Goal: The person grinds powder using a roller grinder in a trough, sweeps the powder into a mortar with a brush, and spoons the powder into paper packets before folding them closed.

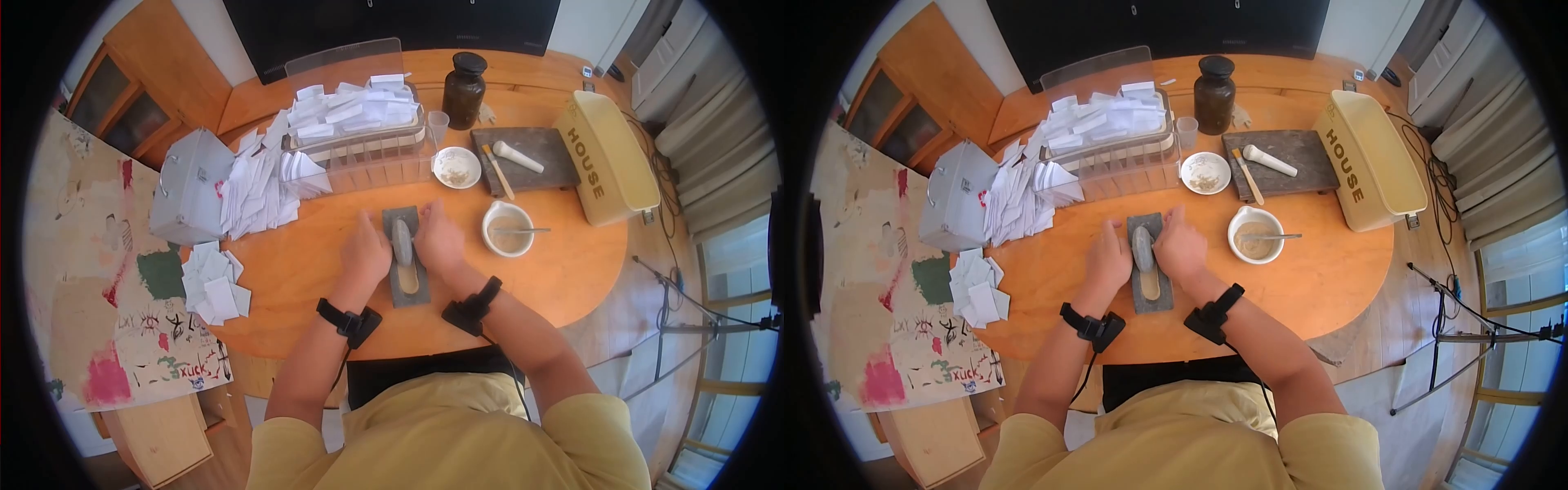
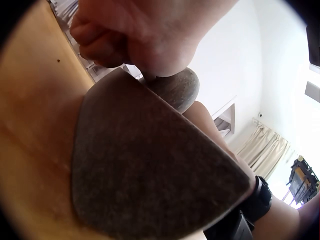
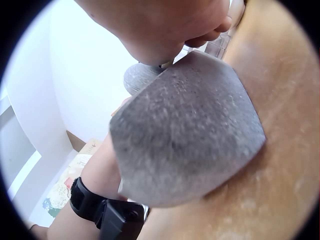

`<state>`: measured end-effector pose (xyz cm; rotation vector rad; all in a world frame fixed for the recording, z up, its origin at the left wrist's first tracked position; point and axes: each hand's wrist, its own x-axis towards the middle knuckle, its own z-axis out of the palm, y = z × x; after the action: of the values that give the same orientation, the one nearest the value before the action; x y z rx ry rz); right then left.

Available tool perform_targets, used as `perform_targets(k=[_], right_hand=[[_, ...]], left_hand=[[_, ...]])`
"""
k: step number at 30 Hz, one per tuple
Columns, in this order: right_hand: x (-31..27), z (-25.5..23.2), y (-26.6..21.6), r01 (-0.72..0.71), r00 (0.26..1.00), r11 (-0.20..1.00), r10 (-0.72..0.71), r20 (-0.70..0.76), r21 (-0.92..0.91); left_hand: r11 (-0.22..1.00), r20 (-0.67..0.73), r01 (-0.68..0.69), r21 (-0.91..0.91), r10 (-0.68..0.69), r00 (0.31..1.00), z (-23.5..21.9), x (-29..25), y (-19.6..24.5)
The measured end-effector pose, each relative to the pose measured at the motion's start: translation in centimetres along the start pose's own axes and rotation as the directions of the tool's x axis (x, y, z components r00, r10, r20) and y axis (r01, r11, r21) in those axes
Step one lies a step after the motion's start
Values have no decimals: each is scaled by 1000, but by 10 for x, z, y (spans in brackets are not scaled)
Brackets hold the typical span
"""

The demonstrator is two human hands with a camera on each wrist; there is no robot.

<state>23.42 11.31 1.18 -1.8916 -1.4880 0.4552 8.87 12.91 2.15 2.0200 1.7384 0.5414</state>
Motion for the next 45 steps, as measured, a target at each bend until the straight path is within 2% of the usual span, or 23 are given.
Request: perform_targets(k=[1,4,5,8,11,14,17,19,22,23,26,29,32,34,38,41,45], right_hand=[[-5,1,4,33,999,999,-33,-7,-2],[-28,-12,-3,-9,998,999,6,64,54],[-27,-11,-2,-15,999,999,13,50,45],[-11,-4,-6,-23,1000,1000,23,10,11],[2,-4,-7,-16,999,999,16,-31,-27],[-4,-2,-3,12,999,1000,-12,-34,-6],[-30,-11,-5,16,1000,1000,-16,-6,15],[-35,-15,-9,9,1000,999,-9,2,38],[-13,-8,-9,-54,998,998,54,18,-42],[-6,-6,-9,-29,1000,999,29,-10,-32],[0,-1,-5,40,996,999,-41,-74,-6],[-19,-3,0,81,994,997,-79,-74,22],[-31,-10,-3,54,998,998,-53,-23,34],[-25,-7,-2,9,1000,999,-9,9,33],[3,1,-2,33,998,998,-36,-50,-54],[1,1,1,70,996,997,-71,-54,-30],[-30,-11,-2,79,996,996,-77,-34,45]], left_hand=[[999,-37,-44,-12,43,998,3,-7,-4],[991,73,40,-126,-31,997,-10,-35,5],[991,107,76,-109,-65,992,-11,-34,7],[994,75,89,-65,-84,994,-12,-15,13],[999,17,32,8,-32,999,-1,11,2],[999,-61,-36,-5,36,997,3,-5,-2],[994,82,49,-94,-42,996,-10,-35,5],[995,71,58,-87,-52,996,-11,-36,9],[998,7,33,-61,-33,999,-4,-14,5],[999,-20,17,-50,-18,1000,-2,-5,4],[999,15,40,8,-40,999,-4,4,6],[998,3,-16,-56,16,1000,-3,-22,2],[989,85,60,-138,-48,995,-11,-38,7],[993,53,49,-109,-44,998,-8,-29,7],[999,0,38,-37,-38,999,-3,6,6],[995,-154,-98,-28,92,984,6,-4,-3],[992,13,16,-124,-15,1000,-5,-34,5]])
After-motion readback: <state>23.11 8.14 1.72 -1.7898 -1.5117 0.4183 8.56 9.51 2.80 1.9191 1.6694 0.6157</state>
